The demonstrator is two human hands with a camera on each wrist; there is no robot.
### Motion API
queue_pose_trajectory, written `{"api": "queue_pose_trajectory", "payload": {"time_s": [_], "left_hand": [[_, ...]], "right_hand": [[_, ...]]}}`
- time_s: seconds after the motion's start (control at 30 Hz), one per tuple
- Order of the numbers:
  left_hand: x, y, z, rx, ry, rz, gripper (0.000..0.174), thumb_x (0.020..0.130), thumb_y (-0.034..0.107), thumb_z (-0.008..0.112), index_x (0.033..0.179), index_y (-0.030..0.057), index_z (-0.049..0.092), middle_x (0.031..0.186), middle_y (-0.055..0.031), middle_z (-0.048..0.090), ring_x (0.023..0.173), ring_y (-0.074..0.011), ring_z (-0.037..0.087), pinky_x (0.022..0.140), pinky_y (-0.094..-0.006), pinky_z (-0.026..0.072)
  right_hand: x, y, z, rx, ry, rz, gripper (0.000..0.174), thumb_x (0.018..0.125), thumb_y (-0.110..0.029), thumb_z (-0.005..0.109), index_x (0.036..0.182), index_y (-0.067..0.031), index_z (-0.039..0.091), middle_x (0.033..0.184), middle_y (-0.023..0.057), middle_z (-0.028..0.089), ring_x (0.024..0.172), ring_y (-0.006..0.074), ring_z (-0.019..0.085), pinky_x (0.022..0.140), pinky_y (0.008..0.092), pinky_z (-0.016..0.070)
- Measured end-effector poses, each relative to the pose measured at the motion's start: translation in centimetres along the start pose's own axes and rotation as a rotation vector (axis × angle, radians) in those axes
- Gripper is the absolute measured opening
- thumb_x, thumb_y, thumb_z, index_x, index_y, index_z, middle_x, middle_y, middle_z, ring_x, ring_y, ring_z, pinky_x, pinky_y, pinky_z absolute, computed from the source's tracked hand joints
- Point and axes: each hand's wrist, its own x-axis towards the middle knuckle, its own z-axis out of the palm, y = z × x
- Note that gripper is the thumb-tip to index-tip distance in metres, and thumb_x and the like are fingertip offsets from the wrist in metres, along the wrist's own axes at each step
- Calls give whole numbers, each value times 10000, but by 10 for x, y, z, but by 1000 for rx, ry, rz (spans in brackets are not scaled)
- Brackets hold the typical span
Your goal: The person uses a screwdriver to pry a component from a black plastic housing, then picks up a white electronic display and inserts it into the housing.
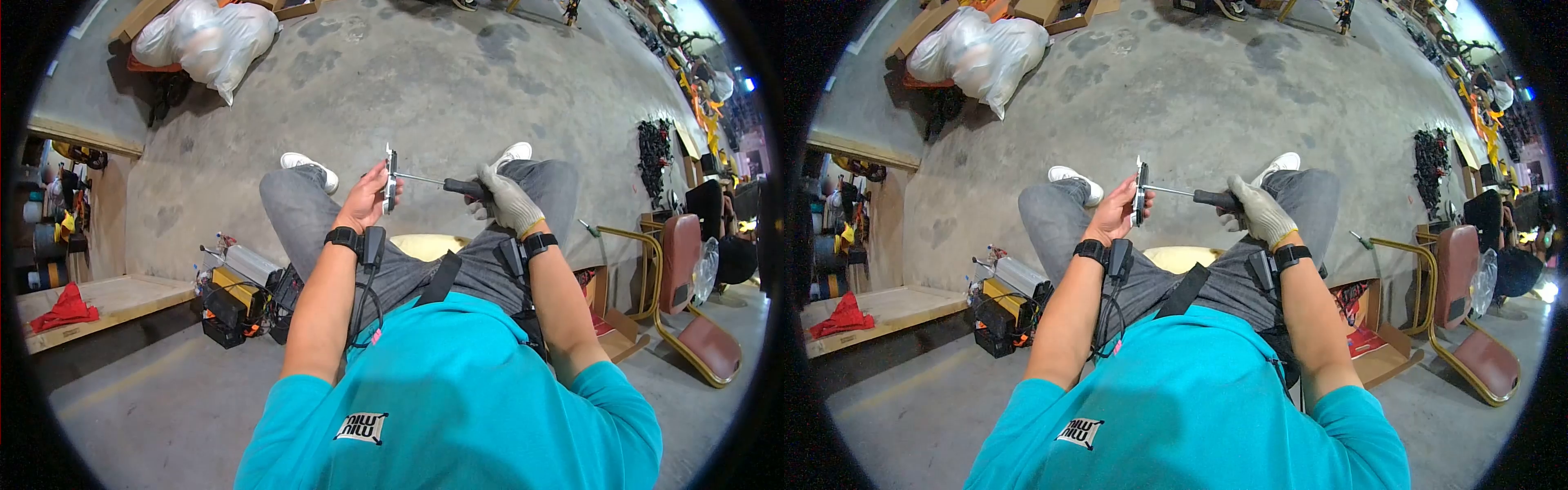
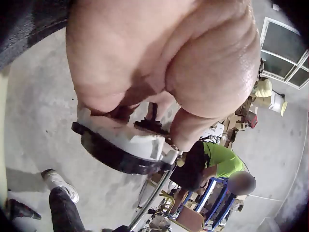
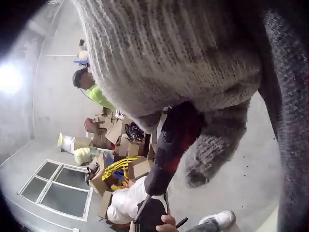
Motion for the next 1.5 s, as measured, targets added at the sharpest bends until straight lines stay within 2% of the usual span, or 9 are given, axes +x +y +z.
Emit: {"api": "queue_pose_trajectory", "payload": {"time_s": [0.2, 0.4, 0.67, 0.77, 1.0, 1.13, 1.3, 1.43, 1.5], "left_hand": [[-2, 1, 5, 15, 27, -4, 520, 1048, 215, 469, 1523, 102, 290, 1070, -146, 666, 889, -218, 665, 745, -351, 570], [-1, 0, 1, 7, 19, 0, 554, 1025, 199, 514, 1524, 106, 293, 1077, -145, 675, 898, -225, 673, 752, -355, 559], [-3, -1, 5, 6, 21, 4, 539, 1029, 202, 508, 1518, 106, 301, 1074, -148, 676, 901, -216, 677, 735, -346, 566], [-2, 0, 3, 41, 12, 2, 549, 1027, 200, 513, 1520, 102, 292, 1077, -152, 674, 904, -221, 676, 744, -351, 567], [-2, 0, 5, 8, 8, 11, 563, 1028, 199, 508, 1527, 97, 269, 1083, -149, 674, 907, -227, 674, 749, -350, 563], [-3, -1, 5, 7, 6, 12, 563, 1028, 188, 503, 1529, 96, 263, 1085, -153, 674, 923, -227, 669, 753, -355, 564], [-5, 1, 7, -4, 10, 16, 539, 1028, 189, 507, 1514, 98, 292, 1069, -150, 671, 910, -222, 664, 752, -354, 565], [-3, 1, 7, -15, 13, 10, 524, 1029, 200, 511, 1503, 101, 310, 1053, -149, 667, 895, -221, 662, 749, -361, 567], [-2, 1, 6, -14, 8, 13, 527, 1030, 200, 510, 1505, 101, 305, 1055, -150, 667, 899, -221, 663, 748, -362, 567]], "right_hand": [[-4, 3, 10, 59, 80, -304, 344, 964, -261, 628, 1195, -11, 582, 1027, 93, 608, 883, 186, 639, 781, 306, 567], [6, 9, -10, -3, -47, 53, 328, 961, -237, 620, 1184, 0, 579, 1041, 100, 606, 917, 173, 641, 768, 299, 587], [-2, 4, 9, 113, 86, -322, 319, 965, -259, 599, 1164, -10, 579, 1045, 86, 607, 887, 189, 647, 753, 335, 594], [5, 8, -2, -107, 49, 61, 344, 977, -324, 597, 1131, -17, 580, 985, 77, 620, 799, 170, 648, 653, 312, 585], [-3, 1, 9, 179, 102, -297, 293, 947, -193, 633, 1169, -10, 580, 959, 74, 621, 811, 170, 651, 721, 280, 582], [1, 4, -3, -60, 12, 50, 327, 971, -276, 615, 1174, -21, 581, 1013, 94, 629, 884, 160, 642, 722, 306, 572], [2, 8, 4, 82, 118, -277, 322, 958, -230, 621, 1181, -2, 576, 1040, 98, 604, 845, 173, 637, 708, 282, 574], [-2, 2, 5, 77, 83, -285, 320, 953, -193, 626, 1201, -1, 564, 1039, 97, 604, 865, 170, 633, 721, 277, 573], [3, 4, -4, 22, -23, 13, 334, 969, -205, 612, 1242, -20, 553, 1057, 96, 633, 915, 180, 646, 806, 327, 575]]}}
